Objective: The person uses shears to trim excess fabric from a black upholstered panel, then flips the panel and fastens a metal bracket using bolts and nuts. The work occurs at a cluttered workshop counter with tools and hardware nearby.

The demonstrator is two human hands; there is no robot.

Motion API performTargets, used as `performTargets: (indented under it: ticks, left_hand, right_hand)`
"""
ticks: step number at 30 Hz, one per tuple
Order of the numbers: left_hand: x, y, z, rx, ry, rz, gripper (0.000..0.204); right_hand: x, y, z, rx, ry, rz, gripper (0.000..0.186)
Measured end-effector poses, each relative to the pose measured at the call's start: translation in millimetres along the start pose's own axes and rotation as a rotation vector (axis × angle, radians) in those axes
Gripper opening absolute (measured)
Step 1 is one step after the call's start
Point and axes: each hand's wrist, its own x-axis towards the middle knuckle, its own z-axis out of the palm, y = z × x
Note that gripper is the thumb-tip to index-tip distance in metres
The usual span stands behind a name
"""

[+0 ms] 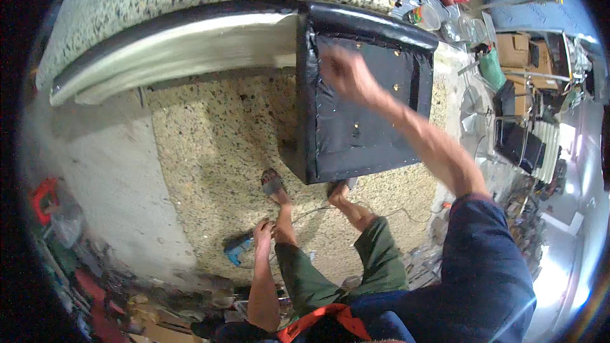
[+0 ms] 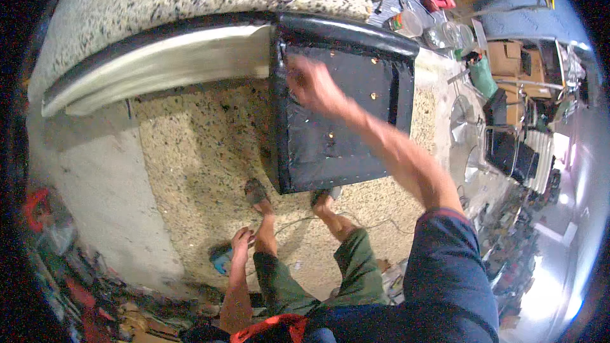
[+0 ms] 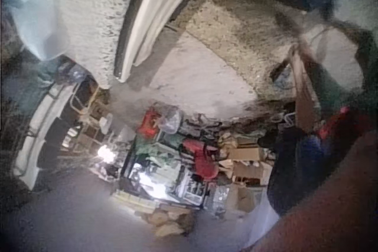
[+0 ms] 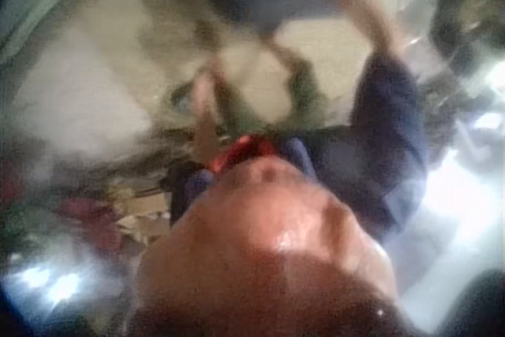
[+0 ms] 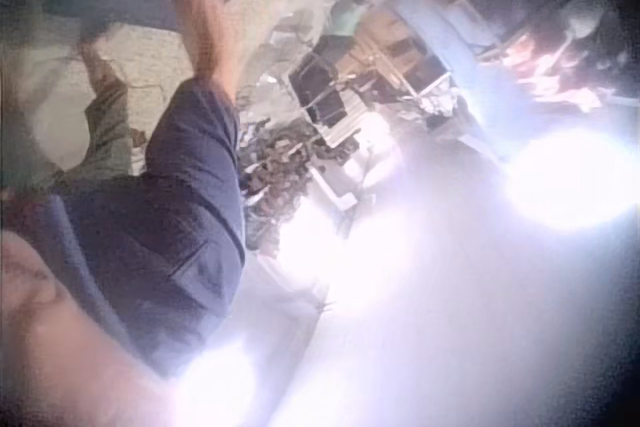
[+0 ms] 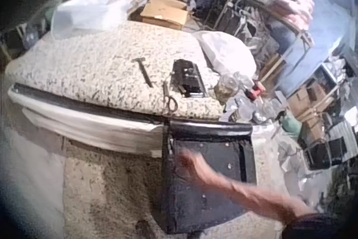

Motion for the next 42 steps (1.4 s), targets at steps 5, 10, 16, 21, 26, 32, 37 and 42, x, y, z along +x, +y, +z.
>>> performTargets:
  ticks: [5,10,16,21,26,32,37,42]
  left_hand:
    - [-47.7,95.6,36.8,0.122,0.080,0.189,0.042]
    - [-114.7,207.1,106.2,0.172,0.261,0.368,0.037]
    - [-200.5,402.6,303.1,0.301,0.044,0.680,0.041]
    - [-166.8,598.3,441.9,0.975,0.187,1.345,0.039]
    - [-98.5,810.4,542.1,1.374,0.297,1.607,0.059]
    - [-5.0,895.5,640.2,1.558,0.253,1.684,0.065]
    - [24.7,955.8,644.2,1.861,0.177,1.657,0.043]
    - [-9.6,962.4,614.9,1.839,0.174,1.609,0.047]
  right_hand:
    - [-266.2,-71.2,-41.1,0.216,-0.173,0.628,0.022]
    - [-463.9,-79.7,-45.7,0.678,-0.099,1.224,0.028]
    - [-517.2,-21.7,-80.9,0.953,0.296,1.437,0.030]
    - [-514.4,-18.7,-109.4,0.996,0.713,1.634,0.016]
    - [-533.7,-88.4,-15.5,1.027,0.870,1.786,0.013]
    - [-528.0,-195.0,121.3,1.028,0.888,1.959,0.013]
    - [-465.5,-204.7,107.7,0.971,0.766,1.815,0.016]
    - [-459.6,-177.9,81.1,0.717,0.485,1.841,0.027]
